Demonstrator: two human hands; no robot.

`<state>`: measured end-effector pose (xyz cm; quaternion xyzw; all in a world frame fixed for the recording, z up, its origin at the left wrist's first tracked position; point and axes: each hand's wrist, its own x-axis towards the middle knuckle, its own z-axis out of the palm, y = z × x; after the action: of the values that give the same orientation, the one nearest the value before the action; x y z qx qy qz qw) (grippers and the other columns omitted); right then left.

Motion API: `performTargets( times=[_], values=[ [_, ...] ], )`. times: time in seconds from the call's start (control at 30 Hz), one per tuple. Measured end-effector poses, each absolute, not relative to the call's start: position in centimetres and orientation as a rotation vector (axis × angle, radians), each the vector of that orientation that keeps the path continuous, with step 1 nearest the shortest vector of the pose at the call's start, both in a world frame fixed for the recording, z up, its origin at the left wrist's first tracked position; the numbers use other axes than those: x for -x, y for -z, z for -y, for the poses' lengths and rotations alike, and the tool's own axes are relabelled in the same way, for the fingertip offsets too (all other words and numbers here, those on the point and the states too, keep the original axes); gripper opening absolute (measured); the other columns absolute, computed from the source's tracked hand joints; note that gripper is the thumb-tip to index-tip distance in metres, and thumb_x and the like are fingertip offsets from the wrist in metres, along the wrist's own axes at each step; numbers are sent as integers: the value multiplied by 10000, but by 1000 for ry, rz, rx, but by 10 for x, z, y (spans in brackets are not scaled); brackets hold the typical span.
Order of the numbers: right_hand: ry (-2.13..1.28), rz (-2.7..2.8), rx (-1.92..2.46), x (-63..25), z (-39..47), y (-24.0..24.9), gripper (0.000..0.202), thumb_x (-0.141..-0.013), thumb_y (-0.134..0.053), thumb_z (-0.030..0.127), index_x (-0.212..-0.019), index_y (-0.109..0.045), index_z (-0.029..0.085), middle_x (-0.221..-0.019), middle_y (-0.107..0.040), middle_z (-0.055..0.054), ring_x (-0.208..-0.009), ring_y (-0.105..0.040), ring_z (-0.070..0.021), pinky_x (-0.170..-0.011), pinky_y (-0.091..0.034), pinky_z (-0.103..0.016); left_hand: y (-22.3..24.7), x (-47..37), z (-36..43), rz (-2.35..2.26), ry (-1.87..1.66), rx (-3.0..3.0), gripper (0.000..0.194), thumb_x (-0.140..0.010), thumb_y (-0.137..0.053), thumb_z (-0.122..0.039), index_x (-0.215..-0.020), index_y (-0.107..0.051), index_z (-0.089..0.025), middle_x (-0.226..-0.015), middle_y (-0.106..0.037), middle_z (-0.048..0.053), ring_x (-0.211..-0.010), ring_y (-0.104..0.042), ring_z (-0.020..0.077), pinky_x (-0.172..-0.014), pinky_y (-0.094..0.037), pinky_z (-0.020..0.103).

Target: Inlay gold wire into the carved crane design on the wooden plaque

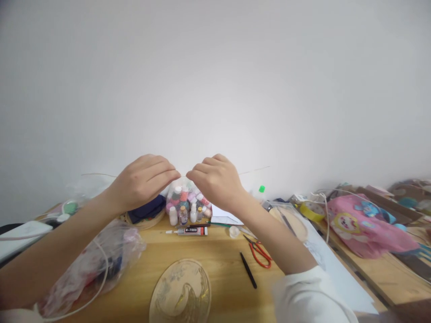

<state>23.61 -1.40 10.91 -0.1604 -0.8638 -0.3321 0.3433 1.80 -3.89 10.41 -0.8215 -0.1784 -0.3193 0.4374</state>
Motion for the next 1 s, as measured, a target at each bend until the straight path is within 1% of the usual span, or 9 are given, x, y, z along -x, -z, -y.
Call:
performTargets(
  times=[0.17, 0.33, 0.5, 0.67, 0.87, 1.0],
  values=[
    [876, 2251, 440, -246, 9, -109, 241, -937, -533, 136, -786, -704, 214, -725, -736, 27, -665, -595, -115, -669, -338, -299, -104, -7, 37, 468, 784, 2066, 169, -957, -486, -105, -886, -640, -107, -809, -675, 67, -780, -597, 195, -676, -465, 317],
    [848, 2280, 418, -252, 5, -108, 207, -936, -552, 148, -815, -713, 194, -725, -733, 9, -667, -603, -119, -659, -338, -302, -102, -1, 36, 465, 765, 2041, 187, -954, -474, -90, -874, -642, -98, -802, -673, 76, -772, -597, 198, -667, -466, 322],
    [841, 2264, 406, -244, 7, -105, 222, -940, -542, 149, -802, -710, 197, -740, -737, 16, -661, -600, -116, -649, -343, -295, -102, -12, 38, 467, 785, 2055, 183, -956, -477, -93, -881, -643, -100, -808, -677, 75, -785, -601, 195, -682, -471, 319],
    [858, 2260, 377, -236, 8, -103, 253, -953, -510, 141, -803, -707, 192, -737, -733, 11, -673, -588, -115, -672, -351, -293, -102, -20, 40, 438, 782, 2040, 171, -954, -480, -90, -892, -639, -103, -807, -679, 70, -776, -600, 197, -678, -470, 316],
    [845, 2246, 400, -244, 7, -105, 232, -935, -533, 123, -811, -714, 196, -721, -727, 14, -666, -588, -111, -663, -344, -295, -103, -11, 36, 463, 773, 2058, 157, -953, -492, -100, -896, -638, -111, -813, -678, 63, -781, -602, 194, -680, -466, 316],
    [837, 2255, 438, -252, 5, -106, 248, -945, -520, 143, -793, -710, 193, -707, -723, 11, -659, -597, -114, -652, -341, -301, -104, -2, 34, 474, 757, 2028, 182, -961, -481, -123, -878, -643, -113, -808, -681, 69, -774, -600, 195, -668, -461, 319]
  ],
)
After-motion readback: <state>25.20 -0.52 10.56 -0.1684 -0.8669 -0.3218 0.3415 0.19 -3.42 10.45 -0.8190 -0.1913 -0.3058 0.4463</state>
